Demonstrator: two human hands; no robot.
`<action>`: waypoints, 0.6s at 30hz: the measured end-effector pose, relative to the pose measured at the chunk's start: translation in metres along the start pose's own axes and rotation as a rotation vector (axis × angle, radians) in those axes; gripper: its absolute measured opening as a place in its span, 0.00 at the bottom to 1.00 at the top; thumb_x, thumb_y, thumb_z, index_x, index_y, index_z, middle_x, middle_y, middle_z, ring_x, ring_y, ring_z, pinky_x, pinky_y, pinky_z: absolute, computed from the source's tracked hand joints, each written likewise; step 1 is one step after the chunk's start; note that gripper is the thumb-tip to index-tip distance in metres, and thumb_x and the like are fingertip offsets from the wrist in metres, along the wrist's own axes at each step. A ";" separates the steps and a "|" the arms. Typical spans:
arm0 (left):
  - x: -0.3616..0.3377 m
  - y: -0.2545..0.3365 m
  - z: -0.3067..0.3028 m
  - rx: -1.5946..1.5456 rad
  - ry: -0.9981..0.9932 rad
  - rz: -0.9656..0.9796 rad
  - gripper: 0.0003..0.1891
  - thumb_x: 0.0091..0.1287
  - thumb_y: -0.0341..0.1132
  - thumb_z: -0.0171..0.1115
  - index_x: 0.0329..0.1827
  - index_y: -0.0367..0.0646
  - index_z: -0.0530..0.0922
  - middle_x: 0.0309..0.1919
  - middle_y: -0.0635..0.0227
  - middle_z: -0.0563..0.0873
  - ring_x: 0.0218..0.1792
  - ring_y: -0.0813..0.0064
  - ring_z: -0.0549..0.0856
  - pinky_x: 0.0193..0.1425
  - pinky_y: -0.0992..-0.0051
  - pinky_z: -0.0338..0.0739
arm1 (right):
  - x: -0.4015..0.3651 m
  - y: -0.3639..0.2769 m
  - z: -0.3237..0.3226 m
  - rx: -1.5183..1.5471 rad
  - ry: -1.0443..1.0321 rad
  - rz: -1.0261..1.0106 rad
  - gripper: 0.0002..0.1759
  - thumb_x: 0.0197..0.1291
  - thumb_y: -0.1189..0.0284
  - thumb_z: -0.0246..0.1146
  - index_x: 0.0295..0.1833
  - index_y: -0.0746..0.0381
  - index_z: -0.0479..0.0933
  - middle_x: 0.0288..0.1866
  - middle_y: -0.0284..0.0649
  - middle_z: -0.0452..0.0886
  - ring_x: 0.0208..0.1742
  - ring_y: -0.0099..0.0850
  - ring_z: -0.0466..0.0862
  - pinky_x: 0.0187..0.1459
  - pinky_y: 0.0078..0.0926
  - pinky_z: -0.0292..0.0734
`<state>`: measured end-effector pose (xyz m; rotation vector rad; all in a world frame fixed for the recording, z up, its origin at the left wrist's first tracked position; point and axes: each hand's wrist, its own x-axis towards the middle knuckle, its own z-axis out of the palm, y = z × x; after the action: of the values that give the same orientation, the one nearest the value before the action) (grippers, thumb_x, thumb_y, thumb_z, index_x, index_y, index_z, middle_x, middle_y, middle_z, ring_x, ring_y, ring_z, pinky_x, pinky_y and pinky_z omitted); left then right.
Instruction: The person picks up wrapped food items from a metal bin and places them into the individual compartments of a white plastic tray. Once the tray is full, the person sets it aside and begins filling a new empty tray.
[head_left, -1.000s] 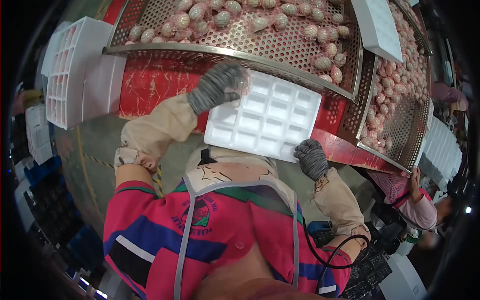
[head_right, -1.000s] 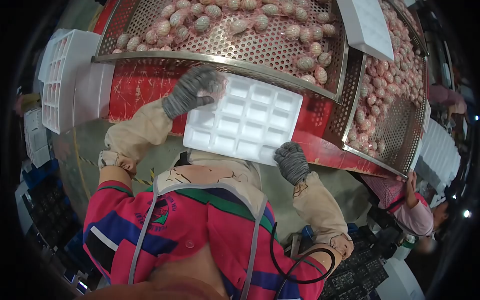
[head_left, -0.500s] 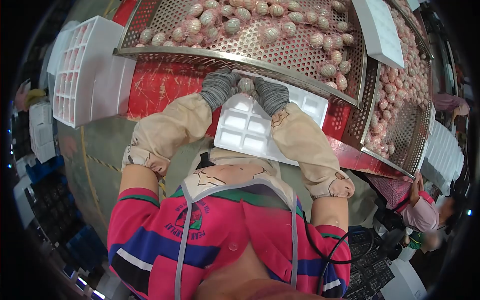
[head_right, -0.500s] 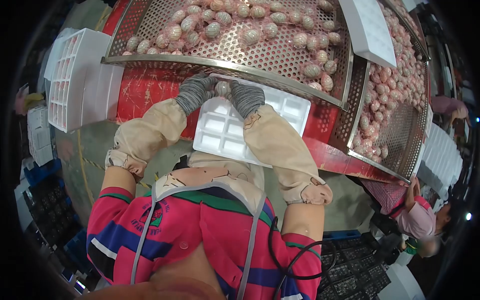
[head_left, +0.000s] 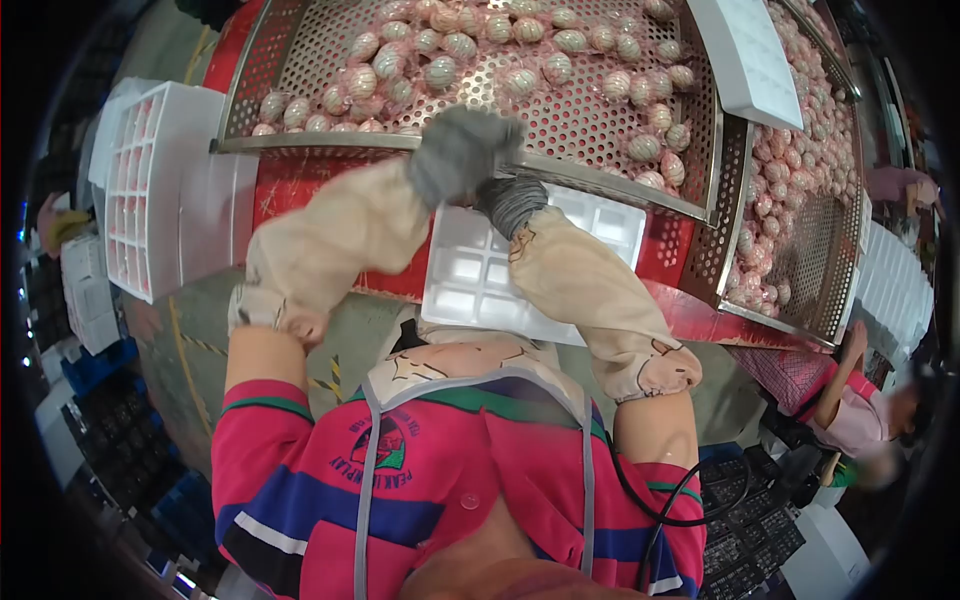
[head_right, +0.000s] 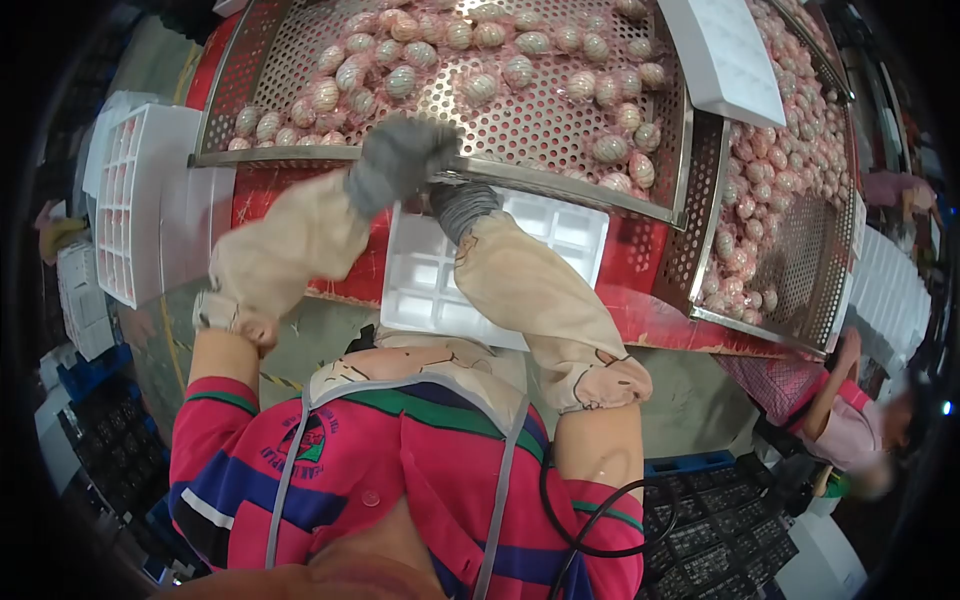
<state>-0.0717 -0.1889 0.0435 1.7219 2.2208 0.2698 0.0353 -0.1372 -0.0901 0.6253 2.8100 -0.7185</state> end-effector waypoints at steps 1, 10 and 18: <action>0.027 -0.007 0.002 -0.065 0.196 -0.014 0.19 0.59 0.48 0.63 0.50 0.51 0.80 0.39 0.56 0.84 0.45 0.61 0.84 0.52 0.61 0.76 | -0.002 0.000 -0.003 0.007 -0.002 -0.007 0.25 0.66 0.54 0.50 0.64 0.53 0.69 0.59 0.41 0.77 0.58 0.38 0.77 0.59 0.34 0.71; 0.135 -0.043 0.038 -0.130 -0.131 -0.114 0.27 0.56 0.40 0.67 0.60 0.44 0.74 0.51 0.54 0.81 0.50 0.63 0.82 0.52 0.66 0.77 | -0.140 0.014 -0.043 0.368 0.321 0.129 0.15 0.62 0.63 0.61 0.52 0.56 0.78 0.42 0.44 0.84 0.39 0.39 0.85 0.41 0.34 0.81; -0.021 0.008 0.078 -0.222 0.202 0.630 0.31 0.48 0.26 0.67 0.60 0.47 0.74 0.46 0.59 0.78 0.45 0.58 0.81 0.45 0.64 0.78 | -0.183 0.040 -0.056 0.430 0.557 0.232 0.14 0.59 0.66 0.63 0.50 0.57 0.78 0.40 0.43 0.85 0.38 0.38 0.85 0.38 0.33 0.80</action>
<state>-0.0319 -0.2110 -0.0237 2.2913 1.6163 0.8291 0.2132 -0.1422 -0.0099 1.3908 2.9796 -1.2802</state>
